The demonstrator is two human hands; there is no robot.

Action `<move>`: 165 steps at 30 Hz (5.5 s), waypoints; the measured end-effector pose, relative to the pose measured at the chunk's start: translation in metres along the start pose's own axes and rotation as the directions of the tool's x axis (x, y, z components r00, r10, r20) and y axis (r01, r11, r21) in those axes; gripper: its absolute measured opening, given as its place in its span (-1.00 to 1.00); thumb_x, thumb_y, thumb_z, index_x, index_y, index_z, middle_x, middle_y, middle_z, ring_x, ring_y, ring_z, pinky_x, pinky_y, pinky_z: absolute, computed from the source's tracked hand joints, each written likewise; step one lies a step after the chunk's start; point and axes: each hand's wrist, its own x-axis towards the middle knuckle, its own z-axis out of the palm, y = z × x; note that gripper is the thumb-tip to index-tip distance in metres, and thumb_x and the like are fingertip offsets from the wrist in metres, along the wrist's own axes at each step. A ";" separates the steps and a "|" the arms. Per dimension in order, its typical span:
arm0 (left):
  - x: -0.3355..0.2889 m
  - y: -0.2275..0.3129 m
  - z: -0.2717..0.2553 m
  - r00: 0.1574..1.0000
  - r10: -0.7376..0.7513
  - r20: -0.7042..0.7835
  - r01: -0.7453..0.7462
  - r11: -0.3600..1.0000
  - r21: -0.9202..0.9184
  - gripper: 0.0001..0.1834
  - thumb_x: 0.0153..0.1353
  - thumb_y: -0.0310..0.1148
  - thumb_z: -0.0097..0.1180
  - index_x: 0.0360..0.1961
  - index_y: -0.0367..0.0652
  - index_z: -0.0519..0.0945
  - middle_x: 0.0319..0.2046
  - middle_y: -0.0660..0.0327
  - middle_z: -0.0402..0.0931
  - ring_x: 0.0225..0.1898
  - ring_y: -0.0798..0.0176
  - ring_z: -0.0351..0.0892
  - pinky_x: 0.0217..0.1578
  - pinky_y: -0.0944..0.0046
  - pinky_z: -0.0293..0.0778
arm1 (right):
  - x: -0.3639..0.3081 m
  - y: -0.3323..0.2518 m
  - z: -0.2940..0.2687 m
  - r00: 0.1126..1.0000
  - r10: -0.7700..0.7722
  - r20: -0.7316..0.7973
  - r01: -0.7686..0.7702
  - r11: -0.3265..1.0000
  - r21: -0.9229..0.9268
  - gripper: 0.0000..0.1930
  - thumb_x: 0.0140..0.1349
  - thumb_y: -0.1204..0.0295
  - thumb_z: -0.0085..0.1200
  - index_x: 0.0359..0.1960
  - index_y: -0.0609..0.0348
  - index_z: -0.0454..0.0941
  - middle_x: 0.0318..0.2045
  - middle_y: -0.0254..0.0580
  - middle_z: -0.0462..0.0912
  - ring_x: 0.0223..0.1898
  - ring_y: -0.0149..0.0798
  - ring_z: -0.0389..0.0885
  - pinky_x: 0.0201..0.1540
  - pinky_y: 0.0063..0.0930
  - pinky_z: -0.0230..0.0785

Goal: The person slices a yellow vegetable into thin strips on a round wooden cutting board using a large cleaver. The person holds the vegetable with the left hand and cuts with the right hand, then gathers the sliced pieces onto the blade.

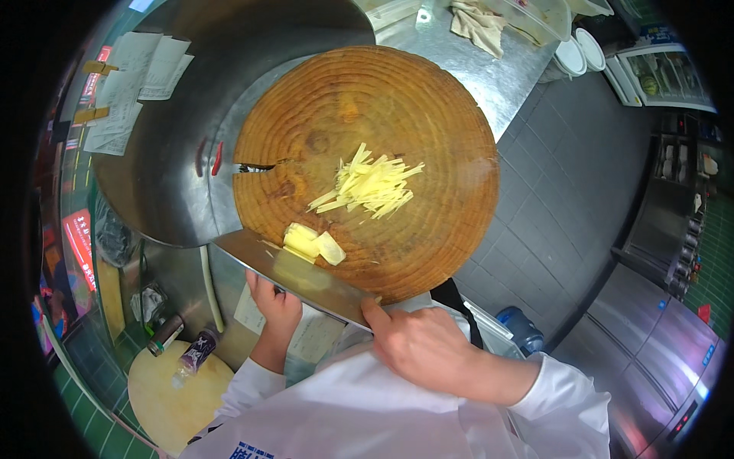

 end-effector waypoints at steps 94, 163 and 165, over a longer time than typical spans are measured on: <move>-0.007 0.000 -0.001 0.998 -0.060 -0.035 0.059 0.998 -0.015 -0.70 0.21 -0.49 0.27 -0.02 -0.33 0.67 0.10 -0.05 0.54 0.16 -0.15 0.49 0.25 0.00 0.37 | -0.030 0.002 -0.005 0.999 -0.041 0.002 0.041 0.999 -0.011 -0.46 0.22 0.44 0.22 0.24 0.40 0.47 -0.60 -0.09 0.62 -0.62 0.01 0.62 -0.57 -0.14 0.45; -0.001 0.002 0.000 0.995 0.034 -0.091 -0.029 0.998 0.057 -0.71 0.24 -0.58 0.23 0.00 -0.30 0.63 0.06 0.04 0.50 -0.25 0.11 0.57 -0.16 0.22 0.48 | 0.024 0.003 0.026 0.984 -0.117 -0.135 0.114 0.993 -0.029 -0.44 0.24 0.40 0.21 0.26 0.41 0.46 -0.55 -0.01 0.66 -0.56 0.09 0.68 -0.52 -0.05 0.51; -0.008 -0.003 -0.001 0.999 -0.025 -0.033 0.026 0.999 0.042 -0.68 0.25 -0.51 0.22 0.04 -0.29 0.65 0.14 -0.08 0.50 0.04 -0.14 0.49 0.10 0.01 0.41 | 0.011 -0.004 0.021 0.988 -0.100 -0.118 0.097 0.995 -0.037 -0.42 0.23 0.39 0.22 0.27 0.41 0.46 -0.56 -0.05 0.65 -0.58 0.05 0.66 -0.53 -0.10 0.50</move>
